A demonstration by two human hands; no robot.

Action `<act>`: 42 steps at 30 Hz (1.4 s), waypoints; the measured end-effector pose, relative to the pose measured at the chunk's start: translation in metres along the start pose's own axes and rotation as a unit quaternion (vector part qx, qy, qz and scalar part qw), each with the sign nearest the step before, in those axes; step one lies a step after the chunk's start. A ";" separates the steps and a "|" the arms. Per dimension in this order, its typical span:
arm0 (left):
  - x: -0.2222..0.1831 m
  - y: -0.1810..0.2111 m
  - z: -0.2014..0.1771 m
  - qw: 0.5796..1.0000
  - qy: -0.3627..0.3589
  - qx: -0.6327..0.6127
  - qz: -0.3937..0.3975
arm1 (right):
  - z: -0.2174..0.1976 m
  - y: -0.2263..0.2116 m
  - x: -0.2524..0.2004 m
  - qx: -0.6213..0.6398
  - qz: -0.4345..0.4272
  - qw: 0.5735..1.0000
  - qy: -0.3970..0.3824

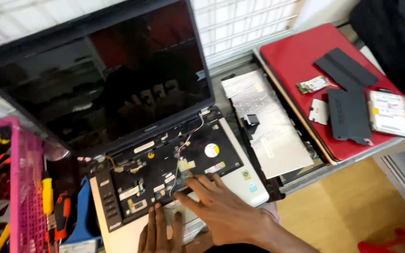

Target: The person removes internal components from an open laptop, closes the lid, and uses a screwdriver to remove screws from the bottom panel before prying it apart.

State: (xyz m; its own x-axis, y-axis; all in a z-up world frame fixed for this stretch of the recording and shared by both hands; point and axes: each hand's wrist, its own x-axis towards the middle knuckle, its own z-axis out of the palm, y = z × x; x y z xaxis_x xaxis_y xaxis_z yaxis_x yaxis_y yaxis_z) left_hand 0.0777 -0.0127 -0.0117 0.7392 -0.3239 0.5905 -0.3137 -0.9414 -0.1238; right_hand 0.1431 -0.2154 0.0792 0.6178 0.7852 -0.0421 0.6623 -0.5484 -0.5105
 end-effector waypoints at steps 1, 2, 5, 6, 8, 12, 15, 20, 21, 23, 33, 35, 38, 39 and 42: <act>0.004 0.001 -0.009 1.000 -0.005 0.003 -0.006 | 0.009 0.001 0.000 0.003 -0.005 1.000 -0.006; 0.008 0.001 -0.016 1.000 -0.024 -0.012 0.000 | 0.019 0.002 0.000 -0.055 0.009 0.998 0.027; 0.008 -0.007 -0.025 0.995 -0.092 -0.037 0.024 | 0.035 -0.005 0.002 -0.123 0.021 0.987 0.104; 0.007 -0.011 -0.026 0.989 -0.136 -0.047 0.045 | 0.036 -0.008 0.003 -0.137 0.023 0.979 0.151; 0.007 -0.005 -0.028 0.990 -0.131 -0.040 0.041 | 0.040 -0.008 0.003 -0.131 0.026 0.978 0.158; 0.008 -0.004 -0.030 0.990 -0.114 -0.043 0.068 | 0.042 -0.009 -0.003 -0.091 0.017 0.973 0.210; 0.023 -0.005 -0.037 0.989 -0.112 -0.048 0.079 | 0.041 -0.008 -0.007 -0.083 0.027 0.975 0.206; 0.017 -0.008 -0.032 0.987 -0.134 -0.050 0.074 | 0.038 -0.013 -0.004 -0.076 0.036 0.977 0.198; 0.013 -0.010 -0.030 0.985 -0.141 -0.057 0.080 | 0.037 -0.013 -0.004 -0.080 0.039 0.978 0.190; 0.013 -0.016 -0.031 0.986 -0.129 -0.059 0.091 | 0.041 -0.011 -0.005 -0.081 0.039 0.978 0.189; 0.018 -0.040 -0.037 0.952 -0.179 -0.244 0.050 | 0.042 -0.008 -0.009 -0.075 0.029 0.979 0.189; 0.018 -0.038 -0.039 0.950 -0.202 -0.231 0.063 | 0.037 -0.004 -0.013 -0.054 0.029 0.986 0.155; 0.017 -0.035 -0.034 0.958 -0.195 -0.191 0.088 | 0.025 0.001 -0.017 -0.027 0.033 0.996 0.082; 0.016 -0.035 -0.032 0.968 -0.163 -0.162 0.102 | 0.020 0.002 -0.016 -0.023 0.036 0.998 0.045; 0.028 -0.028 -0.048 0.941 -0.266 -0.175 0.116 | 0.014 0.001 -0.013 -0.012 0.070 0.997 -0.039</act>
State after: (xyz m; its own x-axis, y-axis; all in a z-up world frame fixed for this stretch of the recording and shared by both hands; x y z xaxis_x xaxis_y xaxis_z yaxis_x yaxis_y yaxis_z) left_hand 0.0780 0.0090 0.0465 0.7912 -0.6055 0.0861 -0.6115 -0.7814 0.1243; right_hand 0.1300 -0.2217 0.0672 0.6709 0.7196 -0.1793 0.5818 -0.6606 -0.4744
